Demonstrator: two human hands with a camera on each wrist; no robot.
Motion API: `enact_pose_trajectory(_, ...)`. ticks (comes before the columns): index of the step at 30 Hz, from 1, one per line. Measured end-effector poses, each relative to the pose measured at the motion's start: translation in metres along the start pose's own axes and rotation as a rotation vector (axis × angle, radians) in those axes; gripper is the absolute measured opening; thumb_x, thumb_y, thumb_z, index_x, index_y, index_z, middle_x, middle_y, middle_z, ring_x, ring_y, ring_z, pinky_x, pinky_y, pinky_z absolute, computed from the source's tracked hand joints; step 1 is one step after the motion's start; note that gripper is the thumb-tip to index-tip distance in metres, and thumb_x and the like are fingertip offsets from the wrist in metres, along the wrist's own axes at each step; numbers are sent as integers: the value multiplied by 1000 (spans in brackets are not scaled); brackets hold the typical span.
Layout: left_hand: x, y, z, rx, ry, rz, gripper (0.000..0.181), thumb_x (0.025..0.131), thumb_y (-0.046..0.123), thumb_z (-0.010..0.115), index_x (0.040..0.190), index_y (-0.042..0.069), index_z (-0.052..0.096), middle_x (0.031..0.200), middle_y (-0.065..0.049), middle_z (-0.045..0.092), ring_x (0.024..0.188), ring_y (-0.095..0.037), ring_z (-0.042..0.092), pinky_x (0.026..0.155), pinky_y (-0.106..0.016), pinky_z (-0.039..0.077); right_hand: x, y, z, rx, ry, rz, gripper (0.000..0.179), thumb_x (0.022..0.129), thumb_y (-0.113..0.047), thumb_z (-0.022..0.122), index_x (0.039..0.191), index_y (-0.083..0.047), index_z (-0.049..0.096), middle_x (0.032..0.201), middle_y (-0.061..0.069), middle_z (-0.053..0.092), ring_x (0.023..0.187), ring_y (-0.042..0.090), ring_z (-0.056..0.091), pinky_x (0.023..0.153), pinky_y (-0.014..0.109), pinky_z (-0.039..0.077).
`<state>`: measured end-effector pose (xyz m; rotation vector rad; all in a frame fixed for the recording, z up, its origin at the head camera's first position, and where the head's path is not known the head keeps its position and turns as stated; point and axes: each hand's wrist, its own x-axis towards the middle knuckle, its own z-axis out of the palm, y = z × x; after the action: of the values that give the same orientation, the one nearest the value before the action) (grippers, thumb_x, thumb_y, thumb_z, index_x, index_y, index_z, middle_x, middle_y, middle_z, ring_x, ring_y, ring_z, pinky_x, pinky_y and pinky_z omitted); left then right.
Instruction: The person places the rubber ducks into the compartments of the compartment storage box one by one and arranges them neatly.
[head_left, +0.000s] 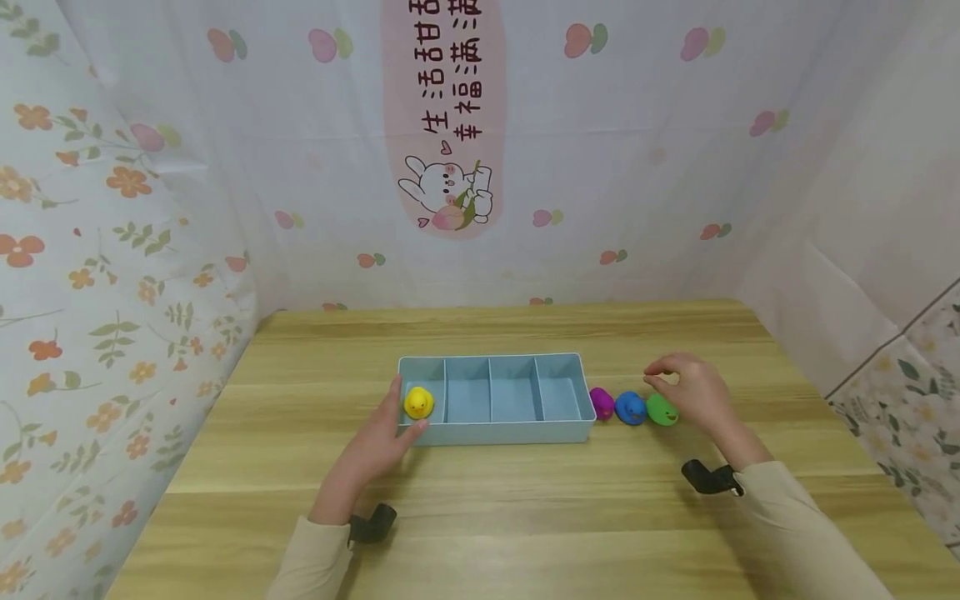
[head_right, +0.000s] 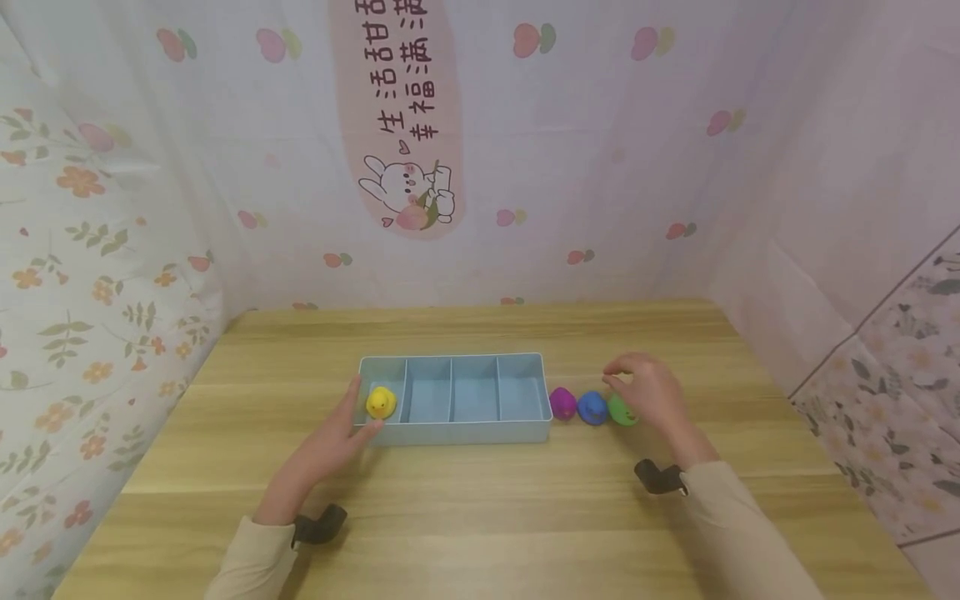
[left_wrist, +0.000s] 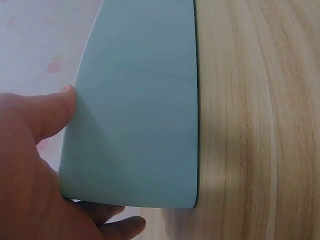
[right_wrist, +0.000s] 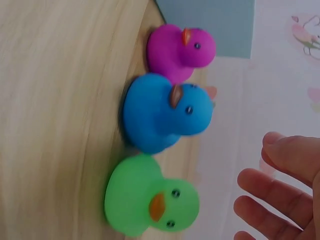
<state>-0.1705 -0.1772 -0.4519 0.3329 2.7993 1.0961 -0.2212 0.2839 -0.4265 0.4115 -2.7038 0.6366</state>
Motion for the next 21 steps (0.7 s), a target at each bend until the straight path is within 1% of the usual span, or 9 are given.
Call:
enact_pose_trajectory(5,0,1,0,1,-4,-17,86,98,33,54,151,-3,-3,158,-25,8,144,-42,16,116,-55,17,-4,10,-5,14,-15,23,6,83,-9,72,86,-4,73,95,17,70,94,39,62,82,55,48)
enact_pose_trajectory(8,1,2,1,1,-8,-21,86,98,34,53,151,-2,-3,158,-24,8,144,-41,16,116,-54,17,-8,16,-10,35,-38,51,8,84,-11,71,88,-4,73,97,19,70,95,40,61,82,56,47)
enact_pose_trajectory(11,2,2,3,-6,-12,-17,87,97,35,53,152,-1,-4,158,-24,7,144,-42,16,116,-54,17,-14,22,-14,62,-59,85,13,86,-14,71,92,-3,73,101,21,69,97,42,60,82,58,46)
enact_pose_trajectory(14,2,2,3,-10,-18,-17,87,98,36,53,152,-1,-4,158,-24,6,144,-42,15,116,-54,16,-21,28,-16,90,-97,117,22,88,-22,70,99,-3,72,107,22,68,101,42,58,83,59,45)
enact_pose_trajectory(18,2,0,3,-12,-17,-22,87,98,36,53,151,-2,-5,158,-24,5,144,-41,14,117,-53,16,-28,35,-11,123,-174,134,34,88,-32,69,110,-5,69,116,20,65,107,42,56,87,60,45)
enact_pose_trajectory(20,2,0,3,-10,-16,-19,87,98,36,53,151,-2,-5,158,-24,5,144,-41,14,117,-53,15,-30,39,-5,143,-197,130,39,87,-31,71,115,-5,67,118,20,63,108,42,57,88,60,45)
enact_pose_trajectory(21,2,0,2,-11,-16,-17,87,98,36,52,151,-3,-5,158,-24,4,144,-41,14,117,-53,15,-31,41,-3,152,-195,123,40,86,-29,72,116,-4,66,118,20,63,108,42,57,88,60,45)
